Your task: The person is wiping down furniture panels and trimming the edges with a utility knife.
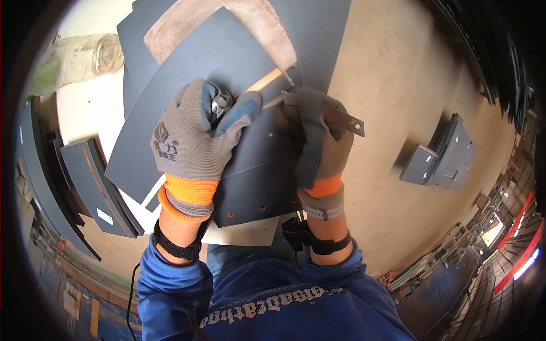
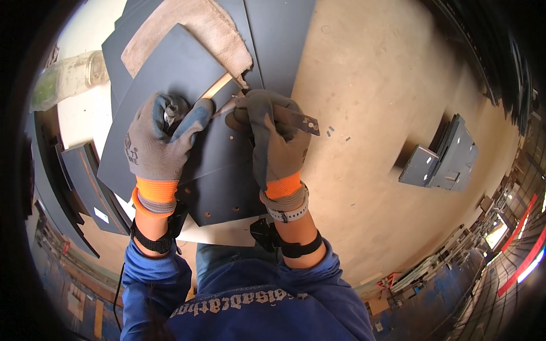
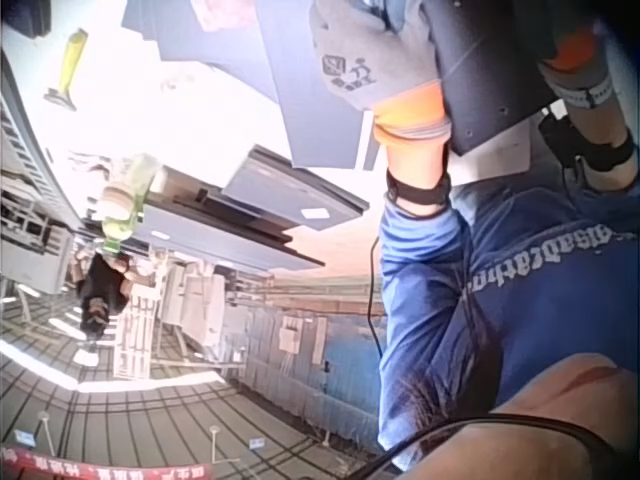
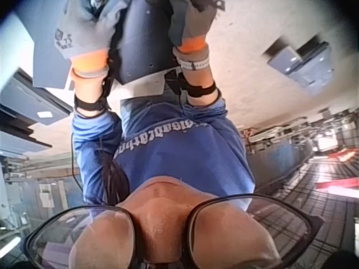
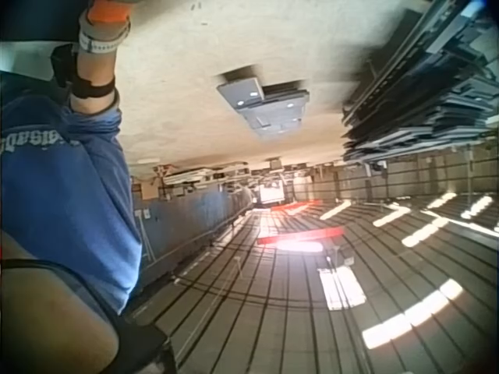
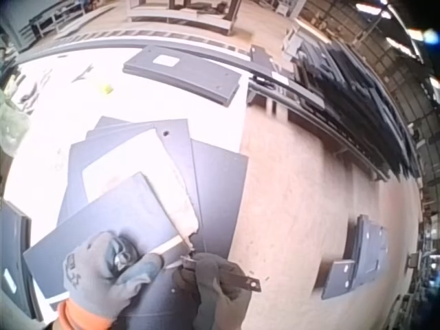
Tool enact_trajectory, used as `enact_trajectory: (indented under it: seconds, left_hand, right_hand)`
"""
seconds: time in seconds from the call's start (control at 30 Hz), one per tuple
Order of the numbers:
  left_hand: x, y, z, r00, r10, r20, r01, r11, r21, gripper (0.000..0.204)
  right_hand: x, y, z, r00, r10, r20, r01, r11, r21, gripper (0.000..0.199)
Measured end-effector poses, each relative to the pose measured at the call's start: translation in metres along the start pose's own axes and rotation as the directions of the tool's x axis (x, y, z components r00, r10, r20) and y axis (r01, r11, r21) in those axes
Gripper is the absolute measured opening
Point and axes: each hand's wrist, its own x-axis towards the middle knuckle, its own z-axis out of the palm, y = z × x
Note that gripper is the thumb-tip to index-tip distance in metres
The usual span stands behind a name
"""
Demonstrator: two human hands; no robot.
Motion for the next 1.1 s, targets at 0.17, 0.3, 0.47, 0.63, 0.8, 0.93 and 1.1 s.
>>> enact_trajectory:
  seconds: [0.17, 0.3, 0.47, 0.63, 0.8, 0.93, 1.1]
  left_hand:
    - [0.001, 0.002, -0.003, 0.999, -0.016, 0.046, 0.017, 1.0, -0.019, 0.052]
    - [-0.001, -0.003, 0.0, 0.999, 0.038, -0.004, -0.038, 0.999, 0.025, 0.053]
    - [-0.001, -0.005, 0.002, 0.999, 0.046, 0.002, -0.046, 0.998, 0.034, 0.053]
    - [0.0, -0.001, -0.002, 0.999, 0.043, 0.004, -0.043, 0.999, 0.011, 0.051]
    - [0.0, 0.0, -0.003, 0.999, 0.03, 0.04, -0.03, 1.0, 0.006, 0.051]
    - [-0.002, -0.006, 0.002, 0.998, 0.056, -0.007, -0.055, 0.997, 0.046, 0.052]
    - [0.001, 0.0, -0.002, 0.999, 0.009, 0.032, -0.009, 1.0, -0.004, 0.053]
  right_hand:
    - [-0.003, -0.003, 0.003, 0.997, 0.056, -0.062, -0.056, 0.998, -0.01, 0.021]
    - [-0.005, -0.003, 0.002, 0.999, -0.005, -0.042, 0.003, 0.999, -0.043, 0.022]
    - [-0.006, 0.004, 0.01, 0.988, -0.133, -0.082, 0.129, 0.99, -0.054, 0.023]
    - [-0.004, 0.002, 0.01, 0.993, -0.106, -0.055, 0.104, 0.993, -0.048, 0.024]
    - [-0.003, -0.005, 0.016, 0.994, -0.096, -0.057, 0.09, 0.992, -0.093, 0.025]
    - [-0.004, -0.004, 0.019, 0.991, -0.039, -0.126, 0.034, 0.999, -0.038, 0.019]
    - [-0.007, -0.002, 0.023, 0.981, -0.056, -0.186, 0.039, 0.995, -0.094, 0.024]
